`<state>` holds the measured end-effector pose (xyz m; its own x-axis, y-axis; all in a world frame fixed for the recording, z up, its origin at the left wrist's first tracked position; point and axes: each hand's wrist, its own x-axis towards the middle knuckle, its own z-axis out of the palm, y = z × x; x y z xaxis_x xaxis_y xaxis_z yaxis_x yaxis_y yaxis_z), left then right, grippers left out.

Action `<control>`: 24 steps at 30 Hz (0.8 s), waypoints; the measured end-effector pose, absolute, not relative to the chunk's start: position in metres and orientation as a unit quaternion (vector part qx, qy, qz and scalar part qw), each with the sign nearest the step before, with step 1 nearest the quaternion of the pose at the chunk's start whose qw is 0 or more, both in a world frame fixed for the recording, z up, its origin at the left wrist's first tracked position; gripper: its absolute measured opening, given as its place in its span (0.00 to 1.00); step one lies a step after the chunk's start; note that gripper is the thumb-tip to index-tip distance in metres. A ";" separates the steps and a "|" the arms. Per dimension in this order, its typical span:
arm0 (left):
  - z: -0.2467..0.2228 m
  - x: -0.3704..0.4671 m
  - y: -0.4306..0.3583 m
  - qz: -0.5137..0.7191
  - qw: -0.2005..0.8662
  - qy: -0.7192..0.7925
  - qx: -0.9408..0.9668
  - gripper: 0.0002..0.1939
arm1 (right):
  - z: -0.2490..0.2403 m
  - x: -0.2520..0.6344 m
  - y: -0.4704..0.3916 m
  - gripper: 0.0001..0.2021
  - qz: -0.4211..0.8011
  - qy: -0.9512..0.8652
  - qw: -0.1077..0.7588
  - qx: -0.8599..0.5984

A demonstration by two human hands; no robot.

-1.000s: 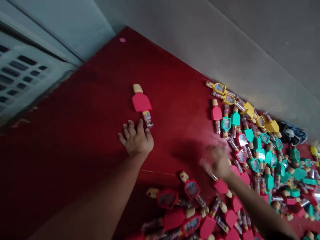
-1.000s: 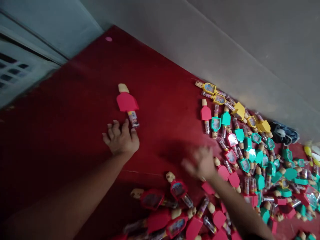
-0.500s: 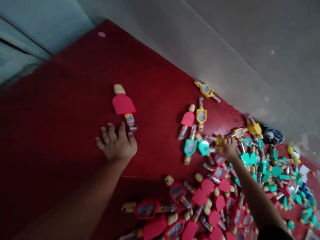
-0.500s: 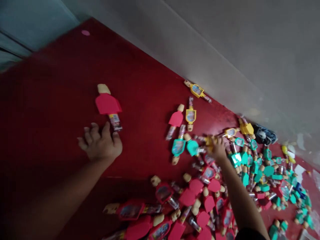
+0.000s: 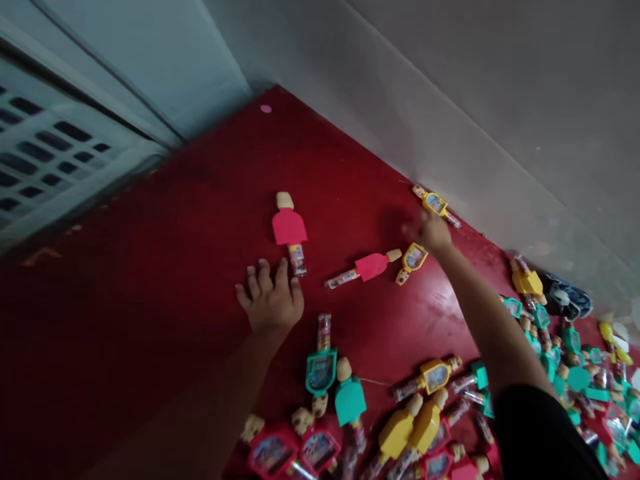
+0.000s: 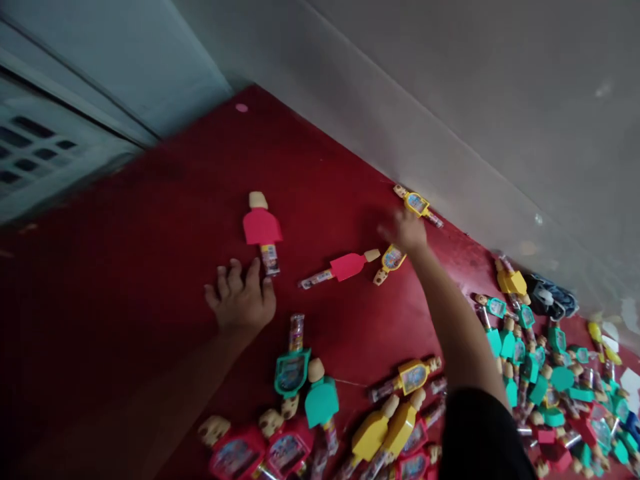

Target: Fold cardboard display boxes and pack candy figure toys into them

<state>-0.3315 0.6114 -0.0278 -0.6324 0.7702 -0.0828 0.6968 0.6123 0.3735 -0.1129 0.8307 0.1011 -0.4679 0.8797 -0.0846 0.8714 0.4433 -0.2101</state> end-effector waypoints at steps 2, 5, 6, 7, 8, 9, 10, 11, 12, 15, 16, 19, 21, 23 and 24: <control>-0.028 -0.332 0.610 0.151 0.129 0.890 0.411 0.28 | 0.074 -0.130 0.886 0.33 0.085 -0.803 0.019 -0.590; -0.029 -0.334 0.609 0.145 0.133 0.889 0.413 0.29 | 0.030 -0.141 0.896 0.40 0.053 -0.776 -0.002 -0.628; -0.030 -0.334 0.608 0.144 0.130 0.890 0.413 0.29 | 0.018 -0.141 0.880 0.42 0.040 -0.792 -0.004 -0.609; -0.031 -0.334 0.608 0.142 0.129 0.890 0.414 0.29 | 0.008 -0.139 0.857 0.41 0.028 -0.815 -0.002 -0.579; -0.032 -0.334 0.608 0.139 0.131 0.890 0.414 0.29 | 0.002 -0.135 0.828 0.39 0.019 -0.839 0.002 -0.544; -0.032 -0.334 0.608 0.136 0.134 0.891 0.412 0.28 | -0.002 -0.128 0.793 0.36 0.021 -0.857 0.001 -0.514; -0.033 -0.334 0.608 0.132 0.137 0.891 0.411 0.28 | -0.005 -0.119 0.754 0.33 0.029 -0.867 -0.003 -0.498; -0.032 -0.334 0.608 0.128 0.140 0.892 0.410 0.28 | -0.006 -0.107 0.711 0.30 0.042 -0.877 -0.014 -0.479; -0.032 -0.334 0.608 0.124 0.142 0.893 0.410 0.28 | -0.007 -0.094 0.667 0.27 0.062 -0.886 -0.029 -0.459; -0.032 -0.335 0.608 0.118 0.141 0.893 0.410 0.28 | -0.004 -0.052 0.542 0.23 0.180 -0.894 -0.100 -0.399; -0.032 -0.335 0.608 0.115 0.141 0.893 0.411 0.28 | 0.001 -0.042 0.513 0.23 0.227 -0.884 -0.131 -0.387; -0.031 -0.336 0.608 0.107 0.148 0.893 0.411 0.28 | 0.029 -0.046 0.492 0.26 0.326 -0.833 -0.154 -0.419; -0.030 -0.336 0.608 0.105 0.150 0.894 0.409 0.29 | 0.051 -0.089 0.537 0.20 0.318 -0.828 -0.102 -0.450; -0.028 -0.337 0.608 0.103 0.156 0.894 0.406 0.29 | 0.065 -0.159 0.608 0.22 0.280 -0.865 -0.015 -0.415; -0.027 -0.337 0.608 0.101 0.160 0.895 0.405 0.29 | 0.067 -0.198 0.645 0.22 0.249 -0.887 0.024 -0.389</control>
